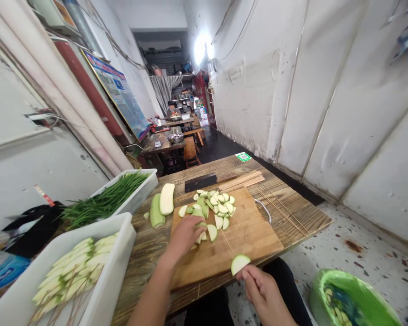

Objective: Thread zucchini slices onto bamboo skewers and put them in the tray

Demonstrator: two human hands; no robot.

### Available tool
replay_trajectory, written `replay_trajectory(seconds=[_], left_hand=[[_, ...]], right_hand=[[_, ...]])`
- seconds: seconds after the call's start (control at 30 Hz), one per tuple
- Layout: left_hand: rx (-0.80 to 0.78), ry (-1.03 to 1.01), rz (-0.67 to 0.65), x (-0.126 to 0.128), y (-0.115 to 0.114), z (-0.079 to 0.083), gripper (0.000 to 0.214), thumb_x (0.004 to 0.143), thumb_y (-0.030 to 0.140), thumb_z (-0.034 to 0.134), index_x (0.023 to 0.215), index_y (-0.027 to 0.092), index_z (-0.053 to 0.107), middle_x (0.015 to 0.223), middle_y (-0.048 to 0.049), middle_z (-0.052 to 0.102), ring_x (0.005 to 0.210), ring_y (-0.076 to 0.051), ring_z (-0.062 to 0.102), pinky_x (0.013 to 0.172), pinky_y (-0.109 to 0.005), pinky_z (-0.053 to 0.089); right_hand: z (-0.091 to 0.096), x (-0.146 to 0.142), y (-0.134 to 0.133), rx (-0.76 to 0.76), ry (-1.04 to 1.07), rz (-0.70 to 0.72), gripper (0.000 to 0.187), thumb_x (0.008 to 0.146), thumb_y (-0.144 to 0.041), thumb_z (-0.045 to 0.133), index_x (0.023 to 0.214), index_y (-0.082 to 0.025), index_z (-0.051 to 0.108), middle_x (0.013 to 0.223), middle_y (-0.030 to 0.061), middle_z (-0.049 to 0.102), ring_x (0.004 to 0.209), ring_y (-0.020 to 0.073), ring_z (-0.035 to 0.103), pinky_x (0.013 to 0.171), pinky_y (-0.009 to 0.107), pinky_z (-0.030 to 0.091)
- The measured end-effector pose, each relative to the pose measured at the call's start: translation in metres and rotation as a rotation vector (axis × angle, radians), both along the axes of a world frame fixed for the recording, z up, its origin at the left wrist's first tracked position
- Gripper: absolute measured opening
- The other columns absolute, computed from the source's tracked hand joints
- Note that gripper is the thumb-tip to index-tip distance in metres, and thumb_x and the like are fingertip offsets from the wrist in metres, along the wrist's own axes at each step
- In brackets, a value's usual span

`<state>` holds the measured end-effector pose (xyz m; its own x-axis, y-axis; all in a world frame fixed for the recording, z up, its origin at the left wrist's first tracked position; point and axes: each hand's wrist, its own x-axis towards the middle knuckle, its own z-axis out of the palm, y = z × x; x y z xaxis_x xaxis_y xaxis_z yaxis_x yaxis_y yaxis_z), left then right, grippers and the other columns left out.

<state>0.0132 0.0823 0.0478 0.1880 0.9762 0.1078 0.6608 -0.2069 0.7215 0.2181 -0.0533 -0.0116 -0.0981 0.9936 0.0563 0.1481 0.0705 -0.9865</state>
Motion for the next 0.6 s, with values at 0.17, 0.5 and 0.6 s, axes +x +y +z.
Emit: replay_trajectory(seconds=[0.17, 0.5, 0.6], left_hand=[[-0.427, -0.871, 0.224, 0.011, -0.019, -0.001, 0.025, 0.072, 0.03, 0.067, 0.092, 0.015, 0.062, 0.065, -0.0008, 0.063, 0.053, -0.009, 0.057, 0.048, -0.018, 0.043], [-0.614, -1.188, 0.178, 0.011, -0.032, -0.001, 0.013, 0.082, 0.011, 0.057, 0.094, 0.009, 0.059, 0.105, -0.0158, 0.067, 0.092, -0.02, 0.067, 0.074, -0.022, 0.056], [-0.593, -1.123, 0.222, 0.011, -0.03, -0.004, 0.009, 0.081, 0.013, 0.059, 0.089, 0.01, 0.06, 0.094, -0.012, 0.069, 0.082, -0.017, 0.069, 0.068, -0.022, 0.057]], right_hand=[[0.01, -0.006, -0.002, 0.101, -0.08, 0.11, 0.037, 0.095, -0.039, 0.034, 0.084, -0.015, 0.059, 0.052, -0.0074, 0.03, 0.044, 0.0097, 0.031, 0.042, 0.02, 0.026], [0.017, -0.01, -0.002, 0.148, -0.182, 0.113, 0.036, 0.095, -0.034, 0.034, 0.08, -0.015, 0.06, 0.055, -0.0044, 0.039, 0.046, 0.0099, 0.035, 0.043, 0.02, 0.029], [0.016, -0.009, -0.002, 0.142, -0.177, 0.133, 0.038, 0.095, -0.035, 0.033, 0.081, -0.014, 0.06, 0.055, -0.0045, 0.039, 0.044, 0.0095, 0.034, 0.042, 0.02, 0.029]])
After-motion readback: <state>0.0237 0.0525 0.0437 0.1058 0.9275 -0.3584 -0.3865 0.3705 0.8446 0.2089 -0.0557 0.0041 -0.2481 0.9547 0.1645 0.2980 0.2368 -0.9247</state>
